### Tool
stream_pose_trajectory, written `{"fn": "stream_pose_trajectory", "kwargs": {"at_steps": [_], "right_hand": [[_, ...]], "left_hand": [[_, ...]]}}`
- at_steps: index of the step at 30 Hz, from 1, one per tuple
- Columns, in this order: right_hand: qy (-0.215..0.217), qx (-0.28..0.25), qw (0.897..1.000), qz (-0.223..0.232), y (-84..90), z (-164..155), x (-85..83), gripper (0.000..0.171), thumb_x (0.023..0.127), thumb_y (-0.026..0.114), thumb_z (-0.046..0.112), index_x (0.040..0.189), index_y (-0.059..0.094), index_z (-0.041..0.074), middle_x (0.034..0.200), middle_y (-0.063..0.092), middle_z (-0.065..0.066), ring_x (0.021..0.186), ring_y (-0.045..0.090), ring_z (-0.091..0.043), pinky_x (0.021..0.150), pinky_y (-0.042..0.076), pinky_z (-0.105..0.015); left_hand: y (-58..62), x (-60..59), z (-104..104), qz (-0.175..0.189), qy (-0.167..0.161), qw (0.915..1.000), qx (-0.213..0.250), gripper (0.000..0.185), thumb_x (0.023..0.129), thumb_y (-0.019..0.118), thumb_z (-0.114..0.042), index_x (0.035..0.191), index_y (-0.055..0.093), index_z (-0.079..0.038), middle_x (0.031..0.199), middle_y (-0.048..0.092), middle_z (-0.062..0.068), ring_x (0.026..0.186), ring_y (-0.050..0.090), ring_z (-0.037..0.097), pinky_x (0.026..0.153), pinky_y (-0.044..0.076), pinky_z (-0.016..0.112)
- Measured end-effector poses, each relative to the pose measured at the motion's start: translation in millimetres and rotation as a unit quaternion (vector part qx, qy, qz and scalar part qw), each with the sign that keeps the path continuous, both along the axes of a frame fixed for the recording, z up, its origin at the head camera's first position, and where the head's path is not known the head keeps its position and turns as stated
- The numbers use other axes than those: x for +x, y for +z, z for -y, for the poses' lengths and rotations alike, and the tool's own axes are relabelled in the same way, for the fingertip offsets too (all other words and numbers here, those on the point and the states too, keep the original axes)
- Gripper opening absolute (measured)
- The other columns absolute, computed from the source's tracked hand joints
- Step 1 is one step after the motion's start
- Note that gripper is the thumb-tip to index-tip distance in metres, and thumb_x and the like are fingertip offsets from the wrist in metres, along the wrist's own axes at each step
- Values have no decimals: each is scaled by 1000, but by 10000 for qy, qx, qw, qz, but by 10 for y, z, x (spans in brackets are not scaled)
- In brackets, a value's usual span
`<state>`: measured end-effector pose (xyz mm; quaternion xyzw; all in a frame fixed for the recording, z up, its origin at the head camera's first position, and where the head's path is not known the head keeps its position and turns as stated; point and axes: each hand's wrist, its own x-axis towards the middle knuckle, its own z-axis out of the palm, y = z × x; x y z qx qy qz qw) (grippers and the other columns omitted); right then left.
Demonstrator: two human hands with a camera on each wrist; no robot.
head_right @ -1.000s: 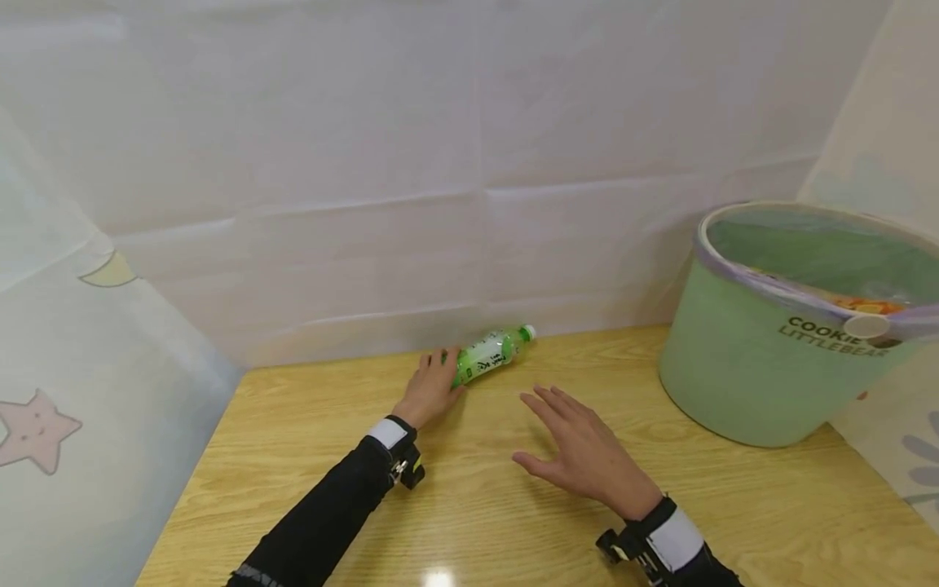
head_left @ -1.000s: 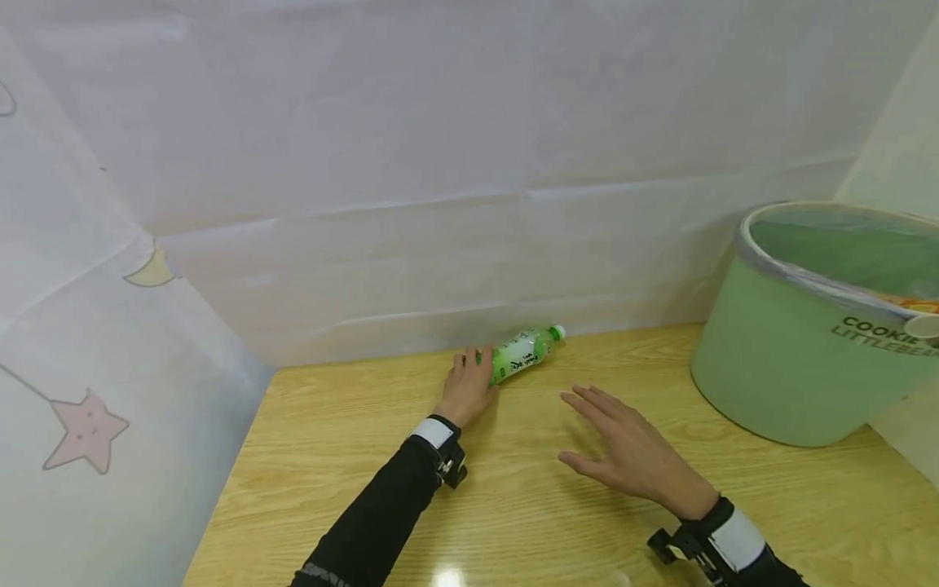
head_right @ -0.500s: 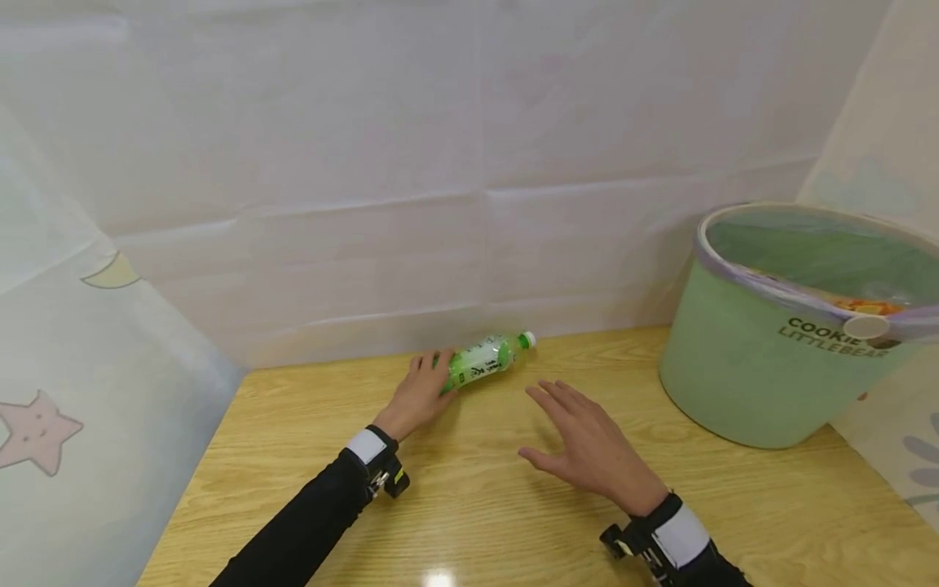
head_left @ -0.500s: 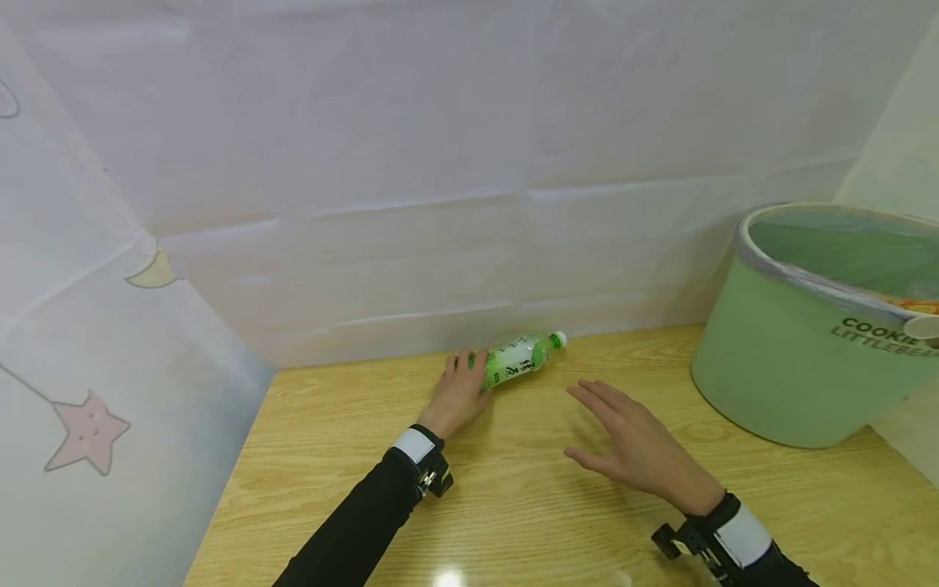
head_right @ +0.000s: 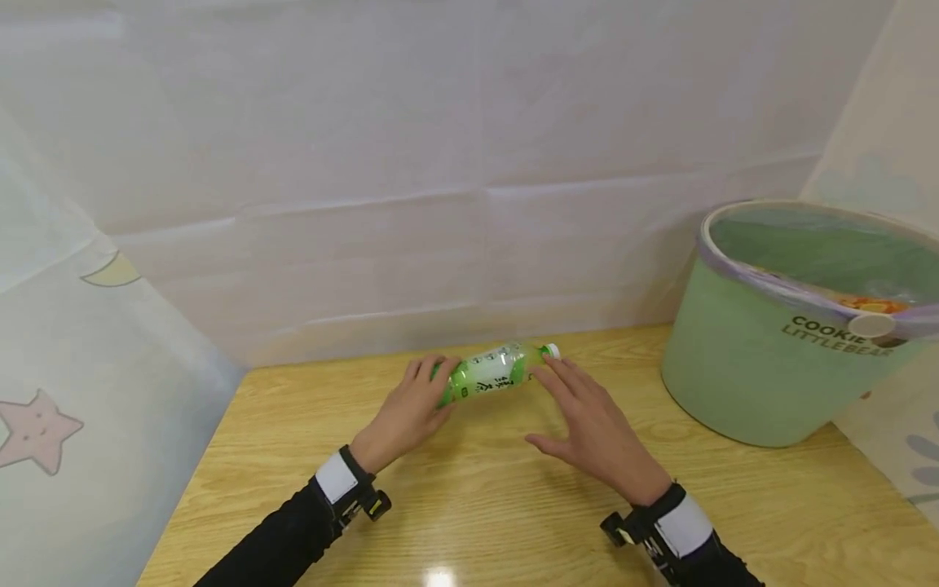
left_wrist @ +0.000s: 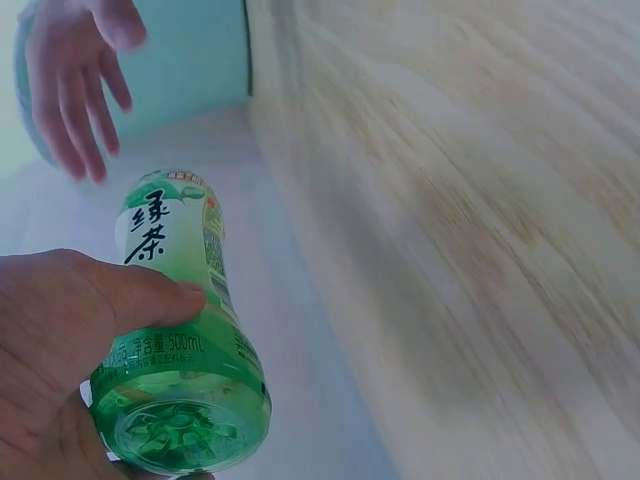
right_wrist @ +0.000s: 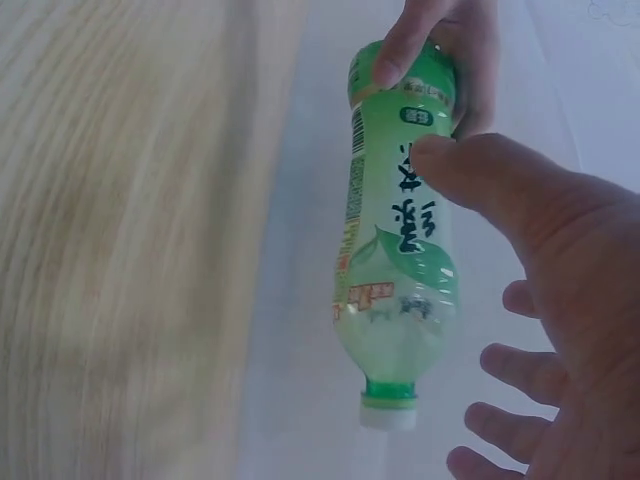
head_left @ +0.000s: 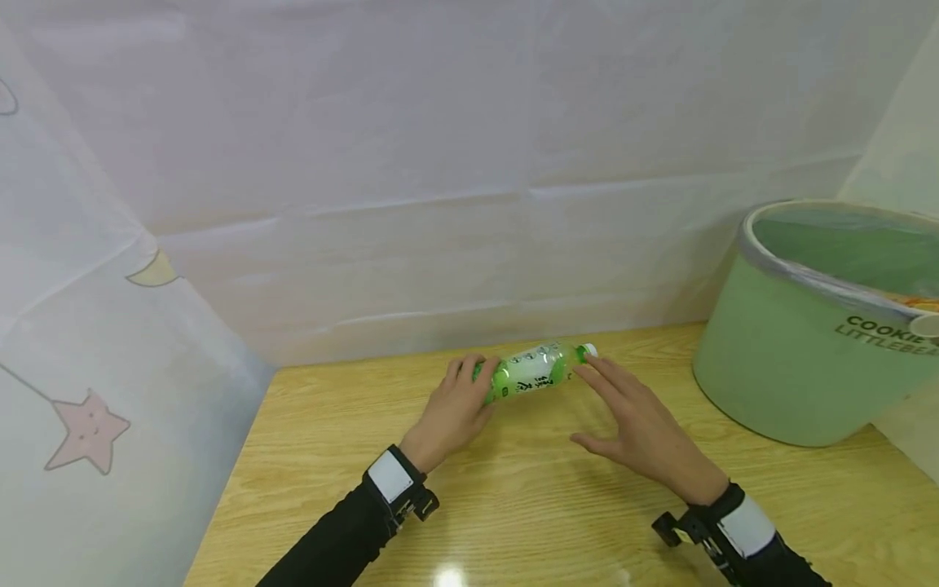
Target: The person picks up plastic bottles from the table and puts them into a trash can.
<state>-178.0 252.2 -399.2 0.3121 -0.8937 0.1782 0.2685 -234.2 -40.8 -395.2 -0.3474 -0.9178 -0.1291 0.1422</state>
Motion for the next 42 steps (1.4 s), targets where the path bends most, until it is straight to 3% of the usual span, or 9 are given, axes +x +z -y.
{"fn": "stream_pose_trajectory", "kwargs": {"at_steps": [7, 12, 16, 27, 31, 38, 42], "right_hand": [[-130, 101, 9998, -87, 44, 12, -16, 108, 58, 101, 24, 149, 47, 2, 151, 41, -27, 136, 35, -55, 94, 38, -75], [-105, 84, 9998, -143, 32, 17, -7, 97, 57, 100, 8, 142, 53, 3, 142, 49, -25, 127, 46, -50, 92, 43, -68], [-96, -27, 9999, -35, 14, 6, 10, 86, 60, 96, -2, 137, 58, 3, 133, 55, -21, 118, 52, -41, 87, 49, -60], [-119, -50, 9999, 13, -5, 14, 32, 85, 60, 96, -1, 137, 59, 5, 132, 56, -21, 117, 53, -41, 87, 48, -61], [-120, -32, 9999, 0, 7, 15, 30, 84, 61, 96, 0, 136, 59, 5, 131, 56, -20, 116, 54, -41, 87, 49, -60], [-317, 121, 9993, -184, 112, -103, 18, 85, 60, 96, 2, 136, 58, 3, 131, 56, -23, 112, 56, -45, 85, 47, -64], [-338, 67, 9989, -310, 233, -220, 8, 86, 60, 95, -3, 137, 57, 2, 129, 55, -25, 109, 56, -47, 82, 48, -63]], "left_hand": [[93, 219, -161, -361, -330, 9985, -238, 74, 91, 80, -21, 151, 40, -10, 140, 46, 15, 128, 46, 33, 92, 53, 38], [107, 347, -249, -538, -603, 9963, -294, 72, 92, 79, -26, 151, 40, -11, 141, 46, 14, 129, 46, 32, 95, 51, 37], [101, 399, -274, -621, -683, 9954, -244, 70, 92, 80, -26, 150, 43, -10, 139, 48, 14, 129, 47, 31, 90, 54, 36], [62, 403, -277, -536, -658, 9960, -281, 72, 91, 80, -27, 151, 43, -11, 141, 48, 14, 128, 48, 31, 91, 54, 36], [74, 394, -255, -379, -538, 9974, -310, 74, 93, 78, -32, 153, 40, -11, 143, 46, 14, 131, 46, 32, 94, 52, 38], [117, 393, -95, 183, 11, 9997, -164, 93, 94, 70, -48, 161, 20, -6, 152, 37, 16, 138, 38, 37, 103, 46, 46], [133, 400, -16, 234, 127, 9996, -74, 90, 98, 62, -52, 161, 18, -5, 152, 37, 17, 140, 36, 38, 103, 46, 49]]}}
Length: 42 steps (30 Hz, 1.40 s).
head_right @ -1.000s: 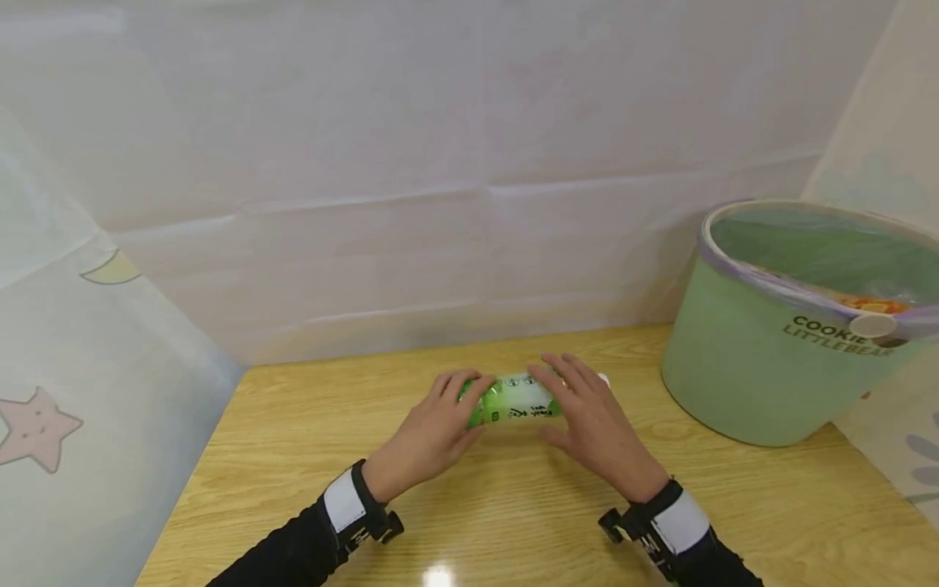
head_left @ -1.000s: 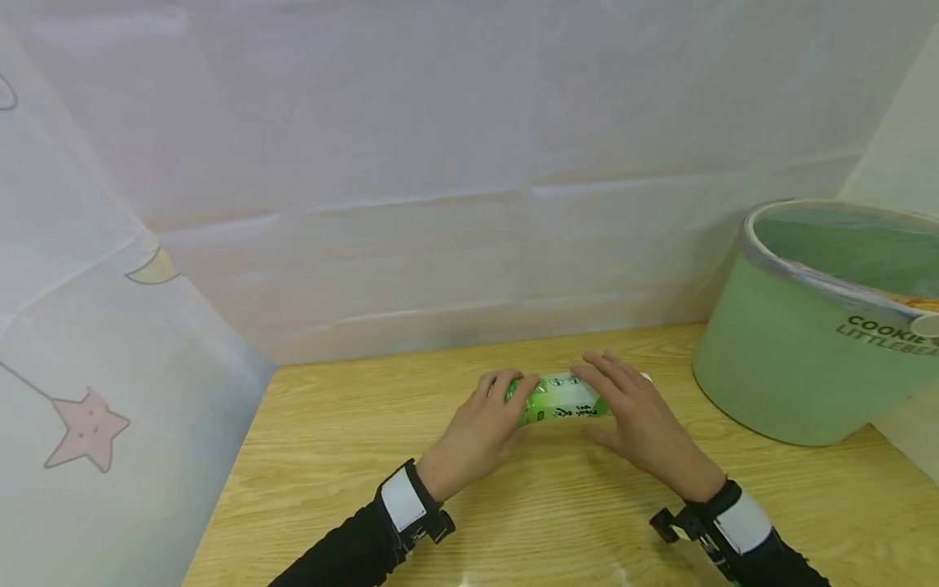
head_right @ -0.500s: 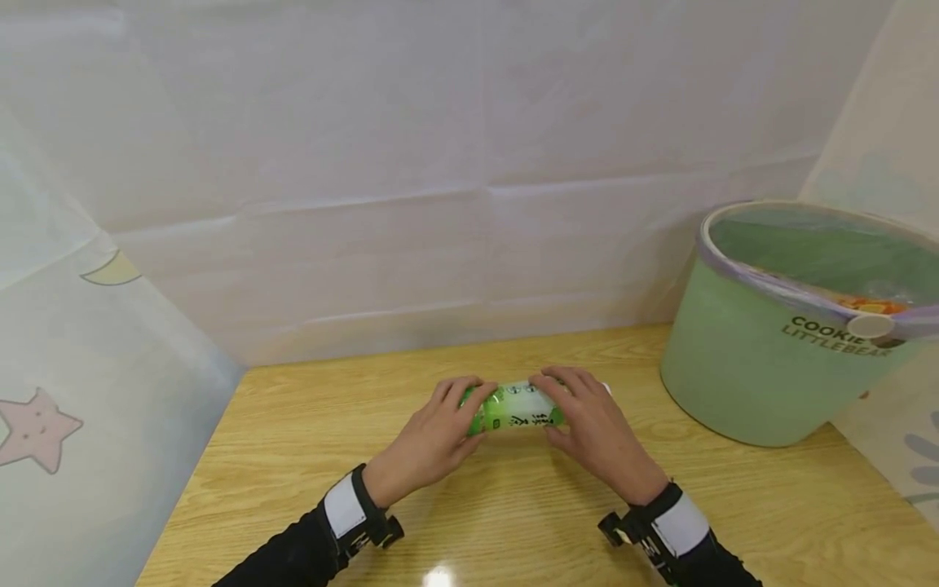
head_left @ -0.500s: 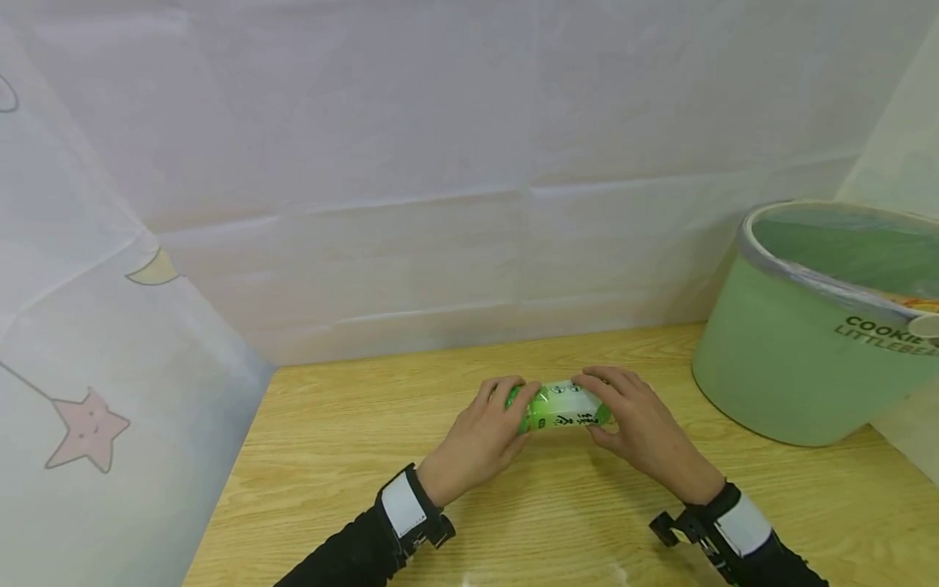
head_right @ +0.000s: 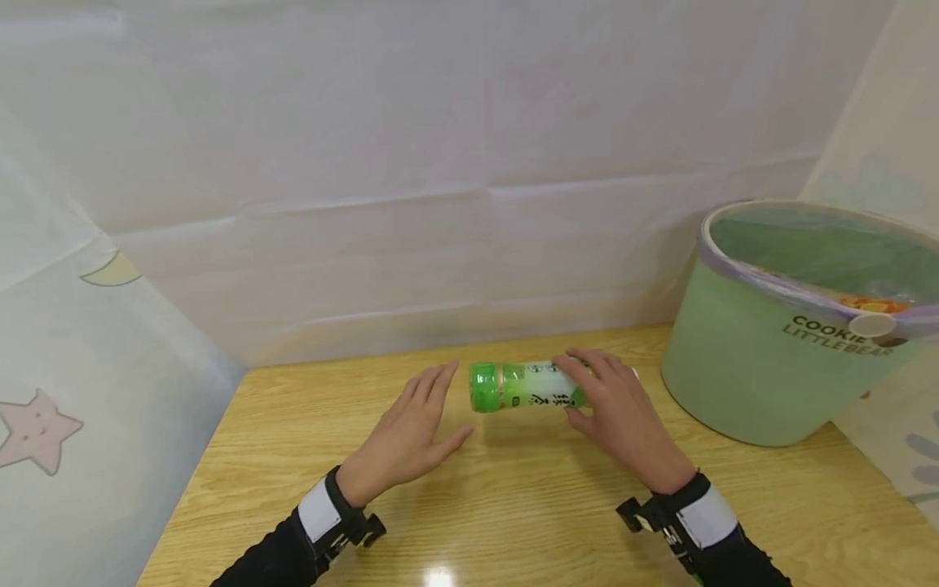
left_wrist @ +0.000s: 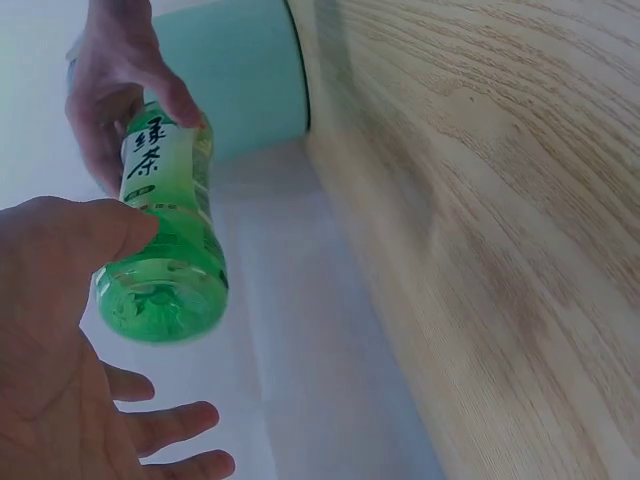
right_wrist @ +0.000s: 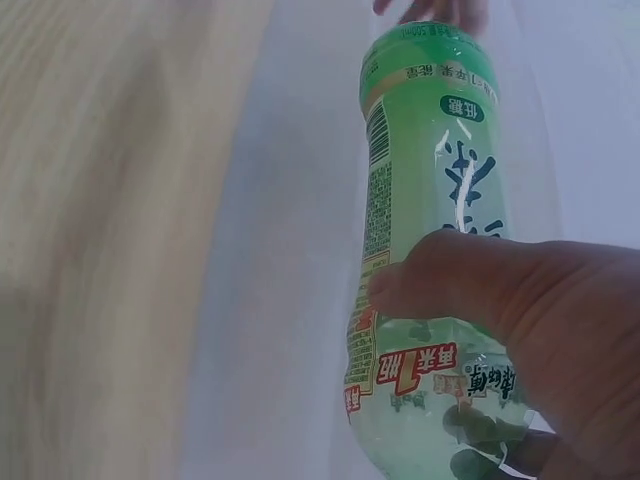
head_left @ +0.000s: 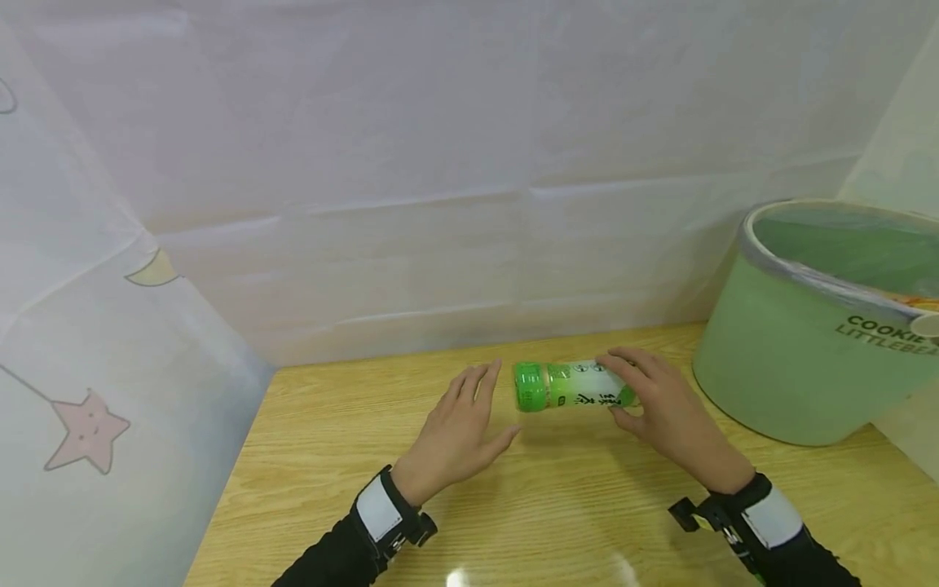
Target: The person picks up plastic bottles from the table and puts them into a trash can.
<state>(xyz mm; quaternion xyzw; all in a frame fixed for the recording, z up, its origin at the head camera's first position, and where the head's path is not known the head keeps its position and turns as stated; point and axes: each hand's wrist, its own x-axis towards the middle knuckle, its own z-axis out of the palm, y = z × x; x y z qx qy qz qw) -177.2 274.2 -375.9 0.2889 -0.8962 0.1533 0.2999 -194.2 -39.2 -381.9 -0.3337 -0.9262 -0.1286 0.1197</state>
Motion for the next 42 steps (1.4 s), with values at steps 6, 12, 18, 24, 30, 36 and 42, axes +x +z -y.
{"fn": "stream_pose_trajectory", "kwargs": {"at_steps": [6, 12, 18, 24, 30, 36, 42], "right_hand": [[138, -266, 9988, -376, 228, -202, -5, 89, 54, 92, -14, 135, 56, -2, 127, 54, -28, 107, 54, -48, 78, 48, -59], [-22, -291, 9973, -680, 476, -397, 22, 92, 51, 93, -13, 135, 58, -1, 126, 55, -29, 107, 52, -50, 81, 43, -62], [-84, -217, 9954, -926, 727, -614, 66, 60, 94, 70, 37, 136, 58, -3, 128, 53, -33, 107, 50, -55, 81, 38, -64], [-553, -229, 9914, -1161, 937, -779, 164, 82, 99, 38, 68, 136, 59, -3, 129, 53, -34, 110, 49, -57, 85, 40, -64], [-1241, 25, 9836, -1306, 1125, -900, 249, 73, 75, 87, 9, 140, 56, -1, 133, 52, -34, 115, 46, -59, 104, 32, -66], [-1790, 1, 9765, -1202, 1351, -963, 330, 96, 53, 88, -19, 141, 53, -5, 136, 48, -35, 115, 45, -60, 92, 37, -67], [-2147, -58, 9670, -1370, 1514, -1165, 351, 93, 58, 84, -23, 143, 50, -7, 135, 47, -39, 117, 44, -62, 105, 32, -65]], "left_hand": [[26, -8, -34, -186, -294, 9994, 50, 82, 101, 59, -51, 158, 27, -3, 151, 39, 16, 139, 37, 37, 107, 41, 47], [111, -32, -152, -267, -489, 9984, 3, 77, 101, 59, -50, 157, 31, -4, 148, 42, 15, 138, 38, 36, 108, 41, 46], [231, -51, -310, -255, -655, 9975, -116, 76, 103, 55, -51, 158, 31, -6, 150, 41, 15, 140, 37, 35, 110, 38, 43], [351, -92, -498, -501, -839, 9950, -221, 75, 103, 52, -52, 158, 32, -6, 152, 40, 16, 142, 36, 32, 112, 36, 41], [463, -110, -676, -590, -1041, 9924, -275, 74, 103, 52, -52, 158, 32, -7, 153, 40, 16, 143, 34, 31, 112, 36, 40], [588, -99, -859, -791, -1160, 9890, -453, 74, 103, 50, -54, 158, 32, -8, 154, 40, 14, 144, 34, 31, 115, 31, 38], [726, -94, -1105, -1155, -1391, 9821, -529, 72, 103, 50, -54, 156, 35, -8, 151, 42, 13, 142, 36, 27, 113, 32, 34]]}}
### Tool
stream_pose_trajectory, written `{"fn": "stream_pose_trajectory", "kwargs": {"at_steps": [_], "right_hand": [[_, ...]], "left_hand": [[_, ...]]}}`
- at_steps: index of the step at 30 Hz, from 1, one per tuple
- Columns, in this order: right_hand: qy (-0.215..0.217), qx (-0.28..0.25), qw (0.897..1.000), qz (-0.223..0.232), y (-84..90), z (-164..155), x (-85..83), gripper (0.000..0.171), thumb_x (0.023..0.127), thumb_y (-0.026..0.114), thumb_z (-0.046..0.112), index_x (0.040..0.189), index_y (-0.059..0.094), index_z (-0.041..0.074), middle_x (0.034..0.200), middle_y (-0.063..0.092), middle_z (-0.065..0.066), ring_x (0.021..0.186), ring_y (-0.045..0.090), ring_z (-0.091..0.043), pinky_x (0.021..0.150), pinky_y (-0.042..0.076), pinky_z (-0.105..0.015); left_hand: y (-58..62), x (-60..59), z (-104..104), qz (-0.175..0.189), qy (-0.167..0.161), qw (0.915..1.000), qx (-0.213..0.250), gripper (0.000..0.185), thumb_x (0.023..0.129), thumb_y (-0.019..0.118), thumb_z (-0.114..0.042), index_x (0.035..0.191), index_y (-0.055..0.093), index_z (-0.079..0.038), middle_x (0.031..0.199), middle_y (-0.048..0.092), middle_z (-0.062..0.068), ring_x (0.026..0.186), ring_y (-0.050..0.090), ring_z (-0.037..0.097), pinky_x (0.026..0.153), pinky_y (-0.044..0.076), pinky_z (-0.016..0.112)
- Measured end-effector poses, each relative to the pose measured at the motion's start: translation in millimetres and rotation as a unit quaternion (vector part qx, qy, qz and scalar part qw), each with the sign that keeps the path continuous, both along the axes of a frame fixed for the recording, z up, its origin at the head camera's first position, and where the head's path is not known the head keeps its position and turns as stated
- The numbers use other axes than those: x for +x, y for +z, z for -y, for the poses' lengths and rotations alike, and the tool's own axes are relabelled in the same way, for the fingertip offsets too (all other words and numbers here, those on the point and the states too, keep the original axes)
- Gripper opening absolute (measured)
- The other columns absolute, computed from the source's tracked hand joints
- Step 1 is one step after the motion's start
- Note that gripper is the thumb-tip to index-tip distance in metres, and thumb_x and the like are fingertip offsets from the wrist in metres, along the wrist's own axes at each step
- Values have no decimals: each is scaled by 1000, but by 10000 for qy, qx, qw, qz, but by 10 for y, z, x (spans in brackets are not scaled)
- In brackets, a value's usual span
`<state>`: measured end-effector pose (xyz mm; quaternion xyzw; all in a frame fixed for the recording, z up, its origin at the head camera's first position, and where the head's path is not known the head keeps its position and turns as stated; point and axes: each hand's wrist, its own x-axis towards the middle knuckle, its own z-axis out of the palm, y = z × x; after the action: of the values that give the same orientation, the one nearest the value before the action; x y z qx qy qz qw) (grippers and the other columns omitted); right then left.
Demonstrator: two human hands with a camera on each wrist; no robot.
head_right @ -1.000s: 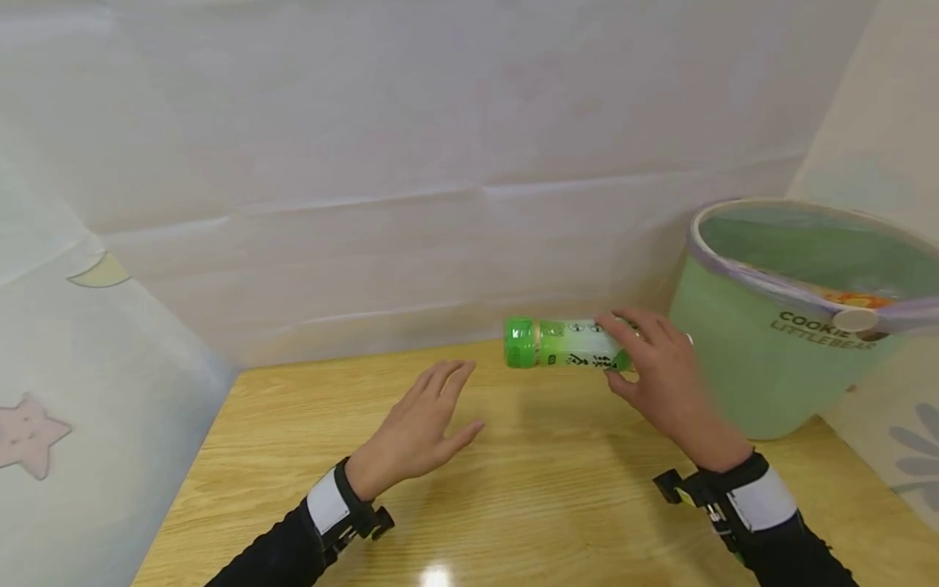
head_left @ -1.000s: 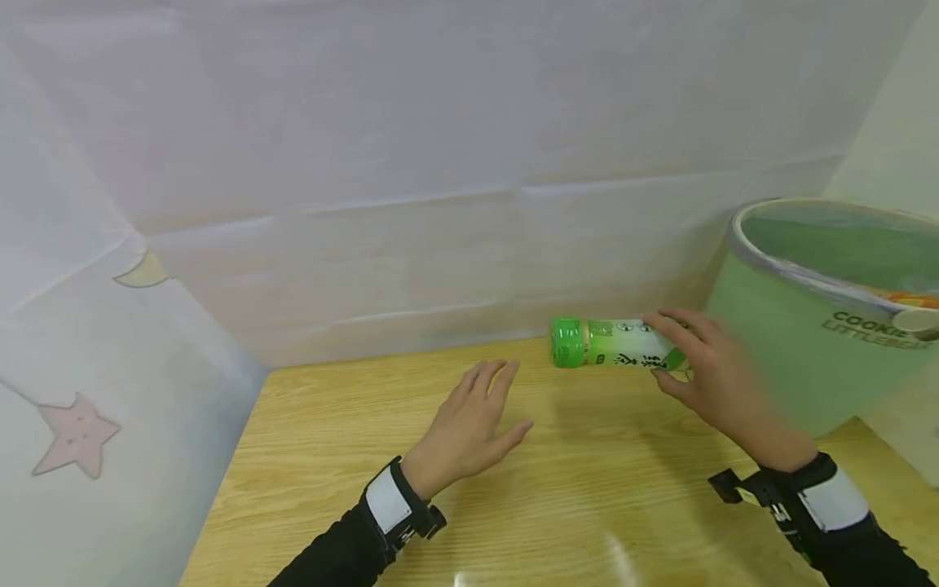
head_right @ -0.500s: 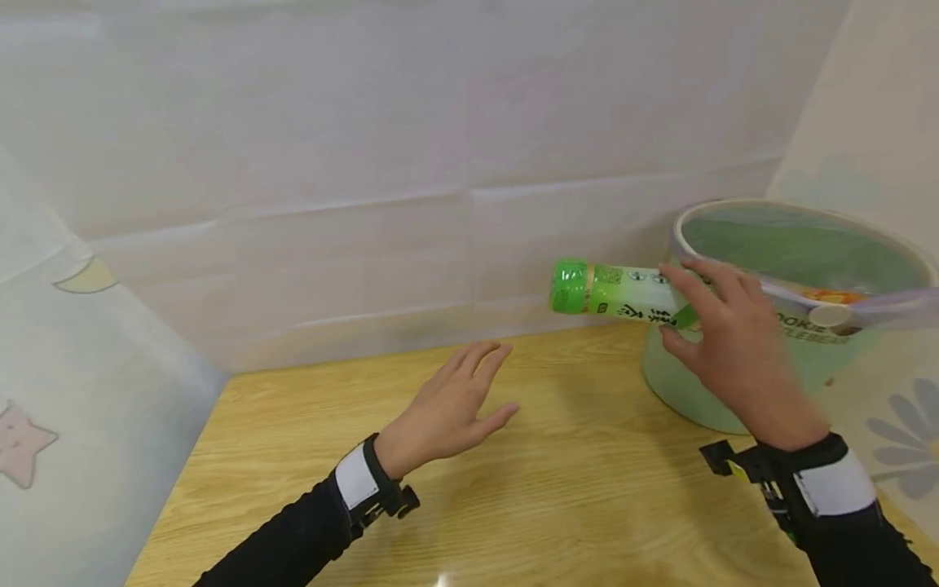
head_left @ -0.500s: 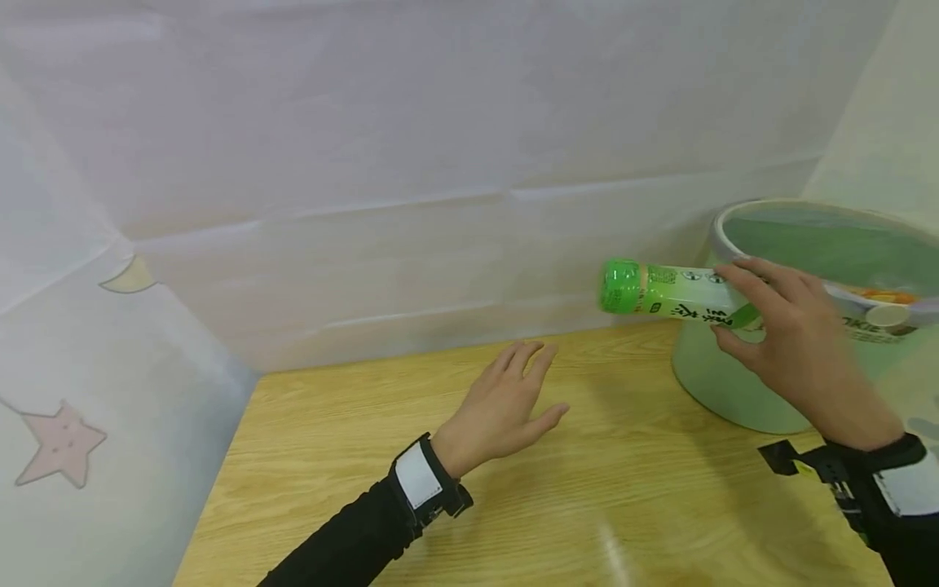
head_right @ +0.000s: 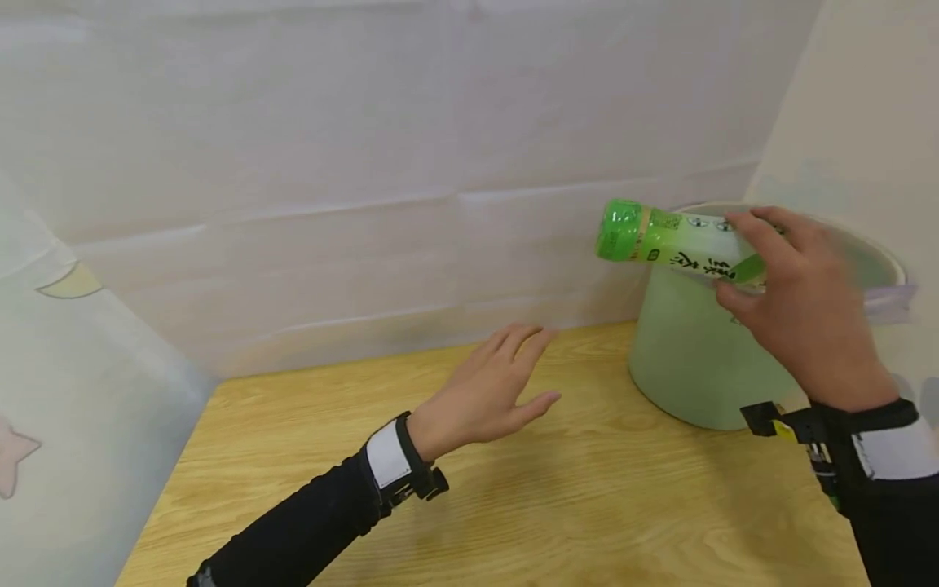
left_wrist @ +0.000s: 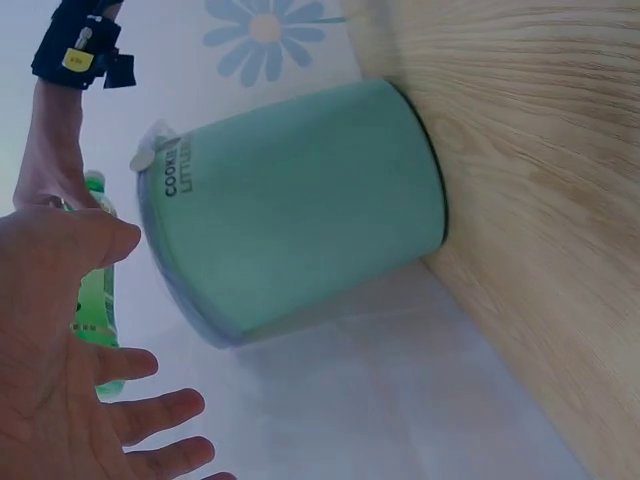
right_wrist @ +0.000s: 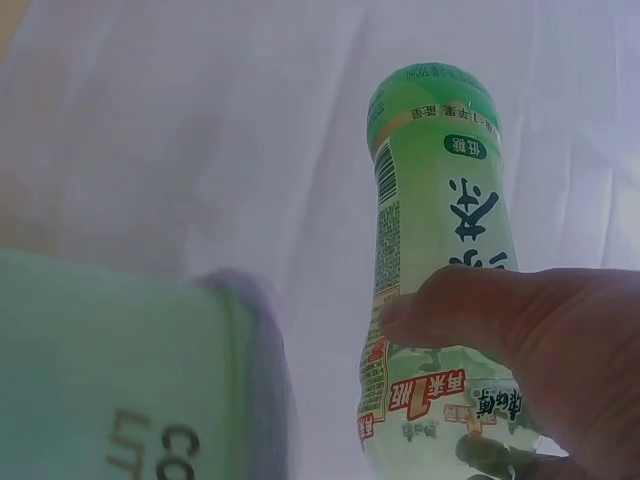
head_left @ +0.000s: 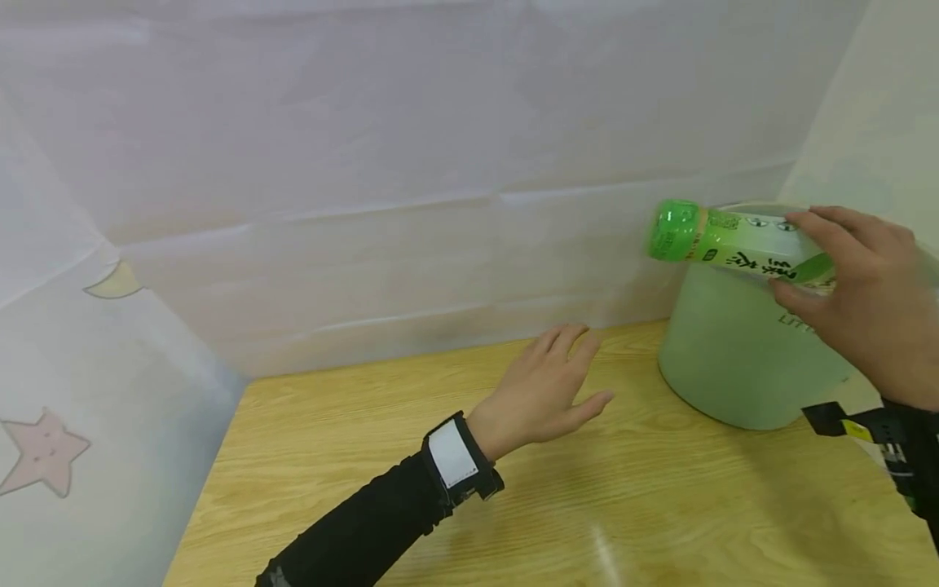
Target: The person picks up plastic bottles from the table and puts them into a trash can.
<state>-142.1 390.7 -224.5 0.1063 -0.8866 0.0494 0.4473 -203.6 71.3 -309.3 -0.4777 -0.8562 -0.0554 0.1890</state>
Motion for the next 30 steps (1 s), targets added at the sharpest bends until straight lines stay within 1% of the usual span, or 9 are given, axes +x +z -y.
{"fn": "stream_pose_trajectory", "kwargs": {"at_steps": [10, 16, 18, 19, 22, 23, 26, 29, 30], "right_hand": [[-542, -627, 9959, 360, 45, -495, -59, 76, 81, 71, -19, 150, 40, -7, 145, 38, -36, 141, 28, -51, 117, 17, -58], [-717, -815, 9920, 643, -18, -756, -181, 75, 85, 69, -19, 151, 36, -8, 147, 35, -37, 143, 23, -51, 118, 11, -59], [-764, -759, 9923, 618, -128, -994, -312, 67, 100, 68, 13, 156, 35, -1, 151, 34, -35, 144, 22, -50, 118, 10, -60], [-827, -782, 9911, 691, -172, -1109, -376, 69, 100, 68, 17, 157, 33, 1, 153, 32, -33, 145, 20, -49, 117, 8, -60], [-863, -734, 9913, 669, -341, -1448, -543, 85, 98, 43, 65, 161, 29, 9, 157, 29, -29, 147, 17, -46, 118, 6, -60], [-891, -744, 9907, 707, -360, -1476, -576, 86, 98, 42, 66, 161, 27, 9, 157, 28, -30, 147, 16, -46, 118, 5, -59], [-932, -881, 9876, 910, -237, -1199, -483, 70, 105, 57, 35, 159, 27, 2, 155, 27, -33, 147, 16, -48, 118, 5, -60], [-1039, -1019, 9824, 1169, -113, -963, -424, 77, 90, 67, -14, 156, 27, -5, 154, 26, -36, 146, 15, -51, 117, 5, -62], [-1072, -990, 9827, 1142, -163, -1058, -469, 74, 95, 67, -7, 157, 27, -4, 154, 26, -35, 146, 15, -50, 117, 5, -61]], "left_hand": [[181, 105, -441, 125, -27, 9986, -519, 73, 104, 41, -59, 160, 29, -14, 156, 35, 5, 143, 31, 19, 114, 29, 30], [219, 187, -674, 120, -72, 9974, -713, 73, 103, 39, -60, 162, 27, -19, 158, 33, 2, 146, 25, 18, 115, 26, 27], [216, 209, -711, 101, -93, 9973, -715, 73, 103, 40, -61, 162, 27, -20, 157, 32, 1, 146, 26, 18, 114, 27, 27], [217, 217, -722, 84, -111, 9974, -701, 73, 103, 40, -61, 161, 27, -20, 157, 33, 0, 146, 26, 18, 113, 28, 27], [212, 228, -731, -43, -172, 9977, -653, 73, 102, 41, -61, 161, 28, -20, 156, 35, 2, 145, 29, 20, 113, 31, 29], [212, 225, -725, -71, -169, 9977, -650, 73, 102, 41, -61, 161, 28, -19, 156, 35, 2, 145, 30, 20, 112, 31, 29], [202, 211, -702, -113, -139, 9976, -663, 72, 103, 40, -60, 161, 28, -19, 156, 36, 3, 145, 30, 21, 113, 31, 31], [193, 192, -680, 8, -65, 9975, -708, 73, 103, 38, -61, 162, 27, -20, 157, 34, 2, 146, 27, 20, 114, 30, 31], [189, 191, -677, 45, -56, 9974, -715, 73, 103, 38, -61, 162, 26, -20, 158, 33, 2, 146, 27, 20, 114, 30, 31]]}}
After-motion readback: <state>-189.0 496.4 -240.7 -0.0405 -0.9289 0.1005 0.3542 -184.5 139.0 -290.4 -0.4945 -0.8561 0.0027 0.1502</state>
